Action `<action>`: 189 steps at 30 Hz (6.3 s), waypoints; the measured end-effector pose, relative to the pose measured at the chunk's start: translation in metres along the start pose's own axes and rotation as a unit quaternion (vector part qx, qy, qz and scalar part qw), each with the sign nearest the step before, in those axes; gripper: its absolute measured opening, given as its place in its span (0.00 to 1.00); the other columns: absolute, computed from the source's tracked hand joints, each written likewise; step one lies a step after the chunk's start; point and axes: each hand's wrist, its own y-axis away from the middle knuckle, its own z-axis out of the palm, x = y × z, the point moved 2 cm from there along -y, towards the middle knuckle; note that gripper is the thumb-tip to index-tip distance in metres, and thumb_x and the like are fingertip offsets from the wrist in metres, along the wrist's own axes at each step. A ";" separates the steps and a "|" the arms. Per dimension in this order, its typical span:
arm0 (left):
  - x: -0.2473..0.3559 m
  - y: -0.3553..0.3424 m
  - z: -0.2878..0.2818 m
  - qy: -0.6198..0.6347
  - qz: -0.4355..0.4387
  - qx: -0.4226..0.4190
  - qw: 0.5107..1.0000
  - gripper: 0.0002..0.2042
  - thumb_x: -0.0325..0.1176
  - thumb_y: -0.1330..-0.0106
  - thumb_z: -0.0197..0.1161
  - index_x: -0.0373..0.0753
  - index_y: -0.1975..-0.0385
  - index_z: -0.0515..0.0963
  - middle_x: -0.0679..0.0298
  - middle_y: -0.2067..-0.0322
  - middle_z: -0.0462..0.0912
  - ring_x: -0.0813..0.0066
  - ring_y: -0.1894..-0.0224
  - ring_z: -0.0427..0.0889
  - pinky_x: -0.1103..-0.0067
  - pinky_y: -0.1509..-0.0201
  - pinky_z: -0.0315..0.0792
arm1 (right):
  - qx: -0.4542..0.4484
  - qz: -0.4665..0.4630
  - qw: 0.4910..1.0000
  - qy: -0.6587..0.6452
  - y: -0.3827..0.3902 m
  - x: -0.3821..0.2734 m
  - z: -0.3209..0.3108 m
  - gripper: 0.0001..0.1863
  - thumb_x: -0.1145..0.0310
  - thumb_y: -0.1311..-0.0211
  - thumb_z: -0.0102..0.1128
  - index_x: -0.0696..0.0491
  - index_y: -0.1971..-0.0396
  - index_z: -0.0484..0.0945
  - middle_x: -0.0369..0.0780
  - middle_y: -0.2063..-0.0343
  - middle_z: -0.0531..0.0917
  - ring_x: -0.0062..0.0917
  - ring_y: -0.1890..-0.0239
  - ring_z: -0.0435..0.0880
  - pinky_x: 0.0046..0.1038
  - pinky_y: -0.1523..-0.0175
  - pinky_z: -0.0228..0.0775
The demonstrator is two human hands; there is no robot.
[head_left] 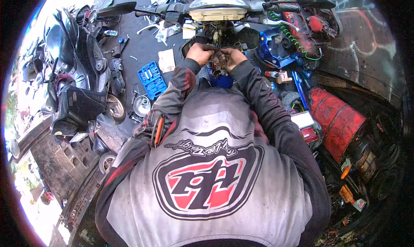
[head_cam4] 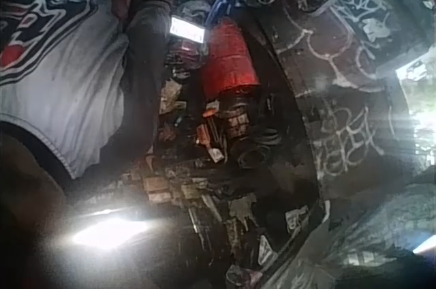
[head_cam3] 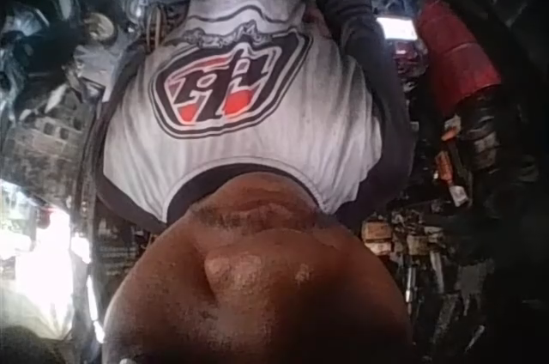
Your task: Repairing and inspecting the wiring harness and electrical components behind the front fairing of a motorcycle.
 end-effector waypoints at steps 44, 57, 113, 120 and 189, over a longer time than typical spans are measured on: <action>-0.004 -0.003 -0.006 -0.010 -0.008 0.001 1.000 0.15 0.37 0.48 0.63 0.40 0.61 0.84 0.55 0.69 0.85 0.67 0.67 0.84 0.75 0.58 0.75 | -0.034 -0.028 0.949 0.311 0.015 -0.051 0.020 0.10 0.69 0.42 0.67 0.61 0.66 0.80 0.39 0.71 0.83 0.19 0.72 0.82 0.19 0.68 0.77; 0.033 0.028 0.002 0.615 -0.219 -0.132 0.746 0.05 0.25 0.30 0.49 0.33 0.61 0.71 0.62 0.70 0.74 0.76 0.73 0.67 0.78 0.69 0.69 | -0.121 0.000 0.930 0.348 0.123 -0.016 0.040 0.32 0.42 0.32 0.44 0.62 0.57 0.75 0.45 0.65 0.84 0.25 0.68 0.84 0.25 0.63 0.75; -0.101 0.065 0.095 -0.061 -0.106 -0.083 0.989 0.34 0.64 0.56 0.68 0.33 0.65 0.83 0.46 0.68 0.83 0.53 0.64 0.83 0.68 0.57 0.75 | -0.037 -0.253 0.797 0.547 0.109 -0.001 -0.084 0.11 0.65 0.30 0.47 0.58 0.60 0.71 0.48 0.67 0.81 0.36 0.62 0.83 0.33 0.57 0.72; -0.038 0.059 0.094 0.037 -0.102 0.106 0.988 0.40 0.58 0.51 0.69 0.35 0.43 0.69 0.45 0.56 0.81 0.55 0.53 0.81 0.69 0.48 0.72 | -0.041 -0.365 0.750 0.550 0.072 0.006 -0.052 0.13 0.69 0.39 0.55 0.59 0.57 0.70 0.50 0.64 0.81 0.43 0.60 0.82 0.36 0.56 0.73; 0.111 0.005 0.046 -0.119 0.216 -0.054 0.968 0.24 0.41 0.47 0.68 0.29 0.55 0.77 0.50 0.66 0.83 0.68 0.64 0.82 0.74 0.56 0.74 | -0.543 -0.329 0.558 0.535 0.260 -0.029 0.187 0.18 0.61 0.35 0.48 0.59 0.56 0.77 0.52 0.64 0.81 0.42 0.58 0.80 0.36 0.49 0.69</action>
